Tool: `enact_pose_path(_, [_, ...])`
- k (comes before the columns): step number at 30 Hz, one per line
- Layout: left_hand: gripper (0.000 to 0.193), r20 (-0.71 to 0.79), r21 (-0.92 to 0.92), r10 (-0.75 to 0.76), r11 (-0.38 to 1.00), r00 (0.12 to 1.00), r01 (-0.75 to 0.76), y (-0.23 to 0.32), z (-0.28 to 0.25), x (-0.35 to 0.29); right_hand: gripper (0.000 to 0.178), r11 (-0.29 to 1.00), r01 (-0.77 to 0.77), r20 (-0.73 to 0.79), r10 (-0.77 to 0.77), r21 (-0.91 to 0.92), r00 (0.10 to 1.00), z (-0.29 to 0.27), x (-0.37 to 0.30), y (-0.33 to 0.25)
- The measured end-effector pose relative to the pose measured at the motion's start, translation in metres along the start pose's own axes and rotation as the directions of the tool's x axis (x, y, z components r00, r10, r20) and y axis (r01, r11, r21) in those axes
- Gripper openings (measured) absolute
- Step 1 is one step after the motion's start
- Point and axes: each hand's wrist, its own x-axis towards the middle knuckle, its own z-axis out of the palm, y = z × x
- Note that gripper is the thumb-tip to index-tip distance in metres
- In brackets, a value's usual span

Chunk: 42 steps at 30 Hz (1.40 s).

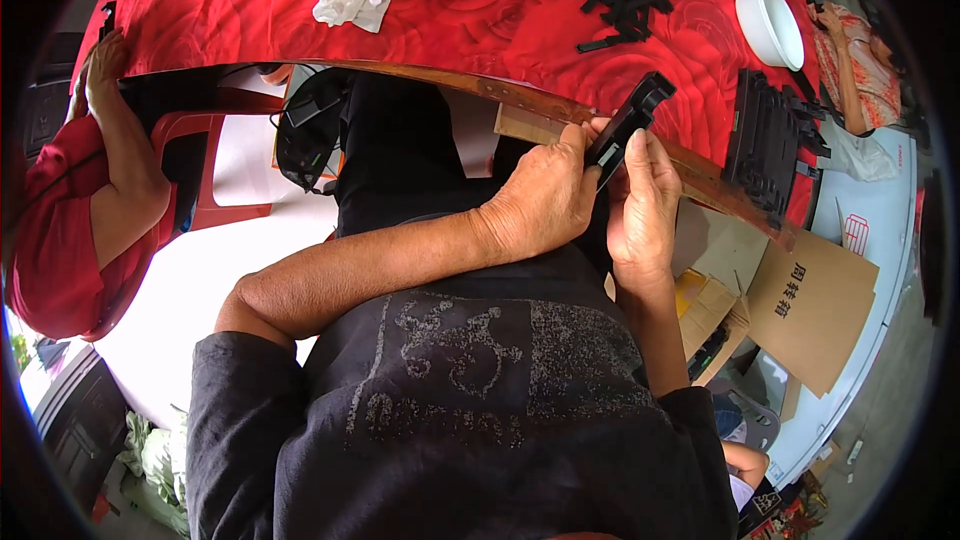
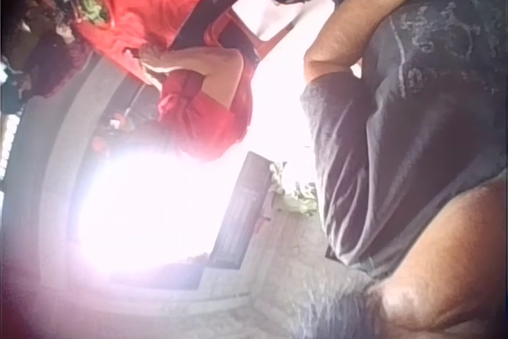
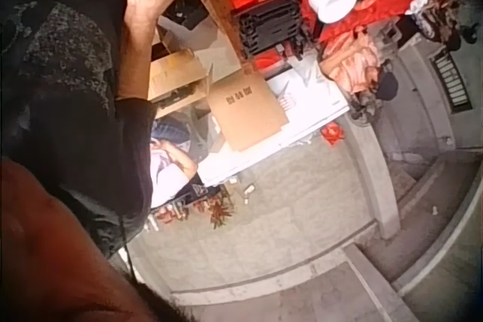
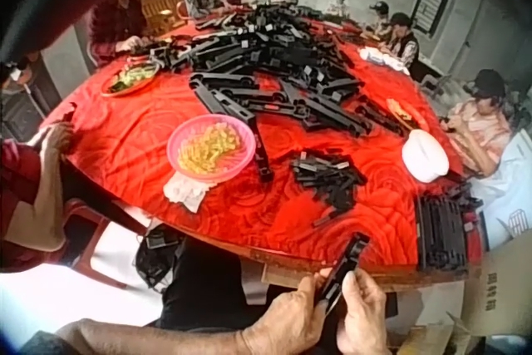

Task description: The person assembles level components by fitting vials into black plastic housings by hand and pressing the pieces together to secure them.

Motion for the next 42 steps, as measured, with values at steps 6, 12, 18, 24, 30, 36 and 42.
enact_pose_path(6, [0.024,0.007,0.013,0.051,0.999,0.999,-0.051,-0.007,0.003,0.0,0.023,0.999,0.012,-0.024,-0.013,-0.051,1.0,-0.001,-0.003,-0.001])
enact_pose_path(12, [0.022,0.036,-0.129,-0.032,0.991,0.999,0.037,-0.005,0.0,-0.002,0.023,1.0,0.015,-0.026,-0.015,-0.014,1.0,-0.004,-0.001,0.003])
enact_pose_path(18, [0.019,0.146,-0.192,-0.124,0.97,0.981,0.151,-0.01,0.0,-0.002,0.024,1.0,-0.017,-0.028,0.017,0.018,0.999,-0.005,0.0,0.005])
enact_pose_path(24, [0.022,0.093,-0.271,-0.119,0.952,0.989,0.14,-0.003,0.004,0.003,0.023,1.0,-0.015,-0.033,0.015,0.012,0.999,-0.007,0.0,0.003])
enact_pose_path(30, [0.026,0.016,-0.216,-0.119,0.969,0.993,0.119,-0.002,0.008,0.011,0.023,0.999,-0.013,-0.048,0.011,-0.04,0.999,-0.001,-0.002,0.0])
enact_pose_path(36, [0.033,-0.029,-0.203,-0.081,0.976,0.996,0.074,0.0,0.007,0.015,0.023,0.998,0.047,-0.05,-0.049,-0.042,0.998,-0.002,-0.003,0.002])
enact_pose_path(42, [0.045,0.022,-0.308,-0.131,0.942,0.991,0.132,0.008,-0.001,0.015,0.024,0.993,0.082,-0.058,-0.088,-0.09,0.994,0.007,-0.004,-0.001])
